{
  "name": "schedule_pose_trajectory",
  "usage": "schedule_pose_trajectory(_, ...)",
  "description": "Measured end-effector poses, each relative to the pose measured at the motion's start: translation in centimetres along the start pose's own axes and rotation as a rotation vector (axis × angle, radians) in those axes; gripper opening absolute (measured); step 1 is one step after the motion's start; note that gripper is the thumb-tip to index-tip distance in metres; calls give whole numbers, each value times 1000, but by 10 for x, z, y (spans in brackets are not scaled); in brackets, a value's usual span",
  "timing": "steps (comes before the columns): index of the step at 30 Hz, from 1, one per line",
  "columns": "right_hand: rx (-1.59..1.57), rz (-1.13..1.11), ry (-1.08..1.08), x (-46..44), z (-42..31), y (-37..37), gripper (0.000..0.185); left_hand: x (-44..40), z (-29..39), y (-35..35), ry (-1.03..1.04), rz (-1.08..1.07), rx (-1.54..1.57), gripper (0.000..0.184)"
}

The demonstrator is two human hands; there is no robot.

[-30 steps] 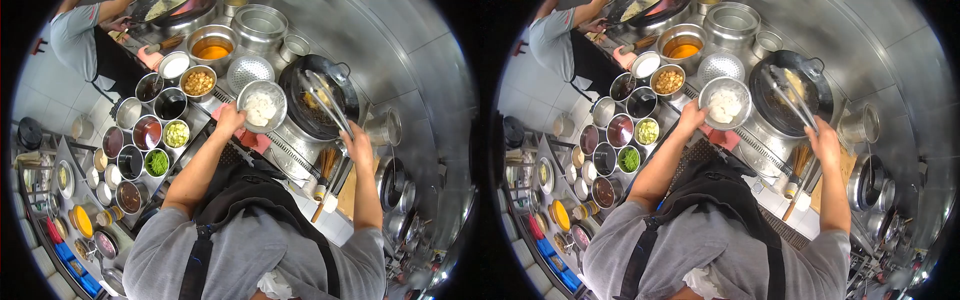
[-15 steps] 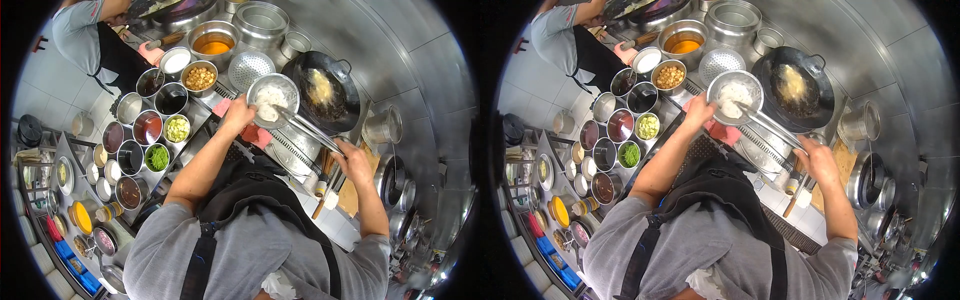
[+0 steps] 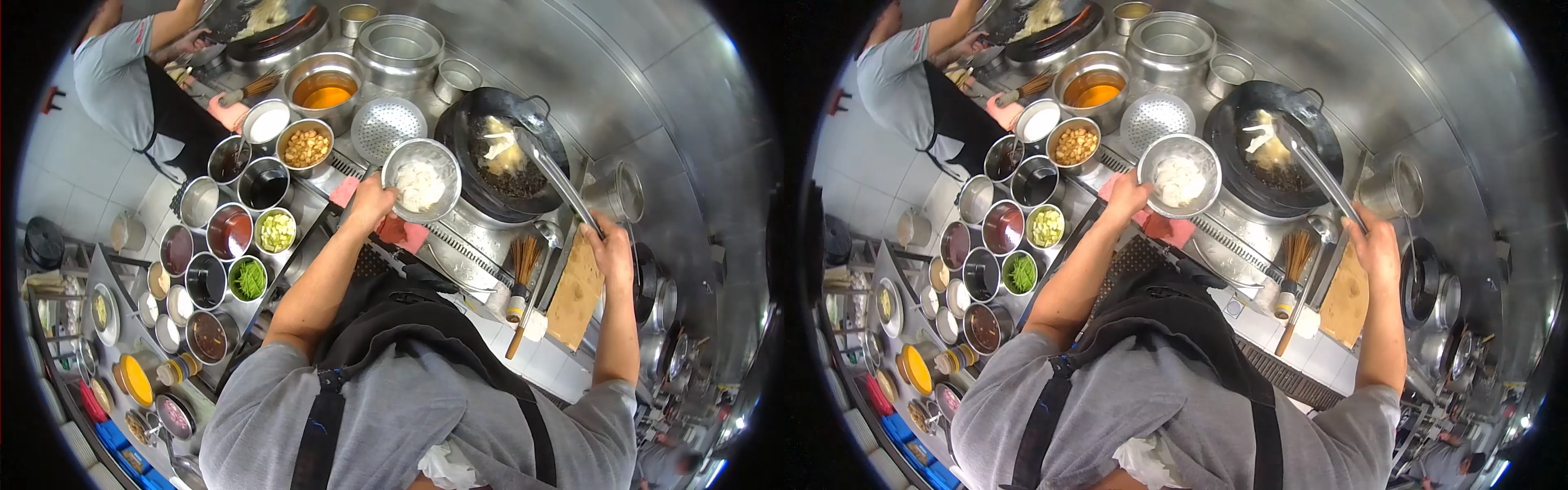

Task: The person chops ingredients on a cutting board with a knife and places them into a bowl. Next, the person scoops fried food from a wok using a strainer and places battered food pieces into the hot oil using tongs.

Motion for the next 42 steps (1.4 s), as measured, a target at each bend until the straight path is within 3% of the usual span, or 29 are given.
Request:
schedule_pose_trajectory(10, 405, -128, 207, -26, 78, 83, 38, 6, 7, -5, 8, 13, -14, 37)
schedule_pose_trajectory(13, 281, -31, 203, -19, 63, 67, 40, 18, 22, -17, -12, 82, -132, 36)
schedule_pose_trajectory(14, 220, 45, 149, -16, 60, 62, 40, -2, -10, -18, 101, 98, -188, 37)
schedule_pose_trajectory(17, 50, 104, -84, 0, 6, 38, 39, 20, 23, -21, 83, 100, -178, 35)
schedule_pose_trajectory(18, 41, 91, -93, 7, -14, 32, 39, 25, 28, -20, 190, 149, -177, 35)
schedule_pose_trajectory(19, 28, 12, -146, 15, -38, 29, 39, 31, 38, -19, 62, 76, -95, 35)
schedule_pose_trajectory(23, 90, -165, -397, 33, -80, 54, 41, 20, 28, -6, 81, -9, -105, 34)
schedule_pose_trajectory(27, 245, -274, -377, 35, -80, 64, 41, 12, 19, 5, 111, -33, -38, 34)
schedule_pose_trajectory(33, 117, -192, -365, 36, -70, 39, 35, 3, 11, 4, 74, -14, 3, 35)
schedule_pose_trajectory(42, -49, -63, -156, 19, -39, 11, 37, -14, -1, 10, 52, -23, -28, 34)
Point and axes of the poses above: each hand's wrist, its own x-axis away from the middle knuckle, its own y-axis out of the palm, z = x × y, the point moved 4 cm from there along -x, towards the middle knuckle, and after that the axes turned 2 degrees about x, right-handed, at the moved point
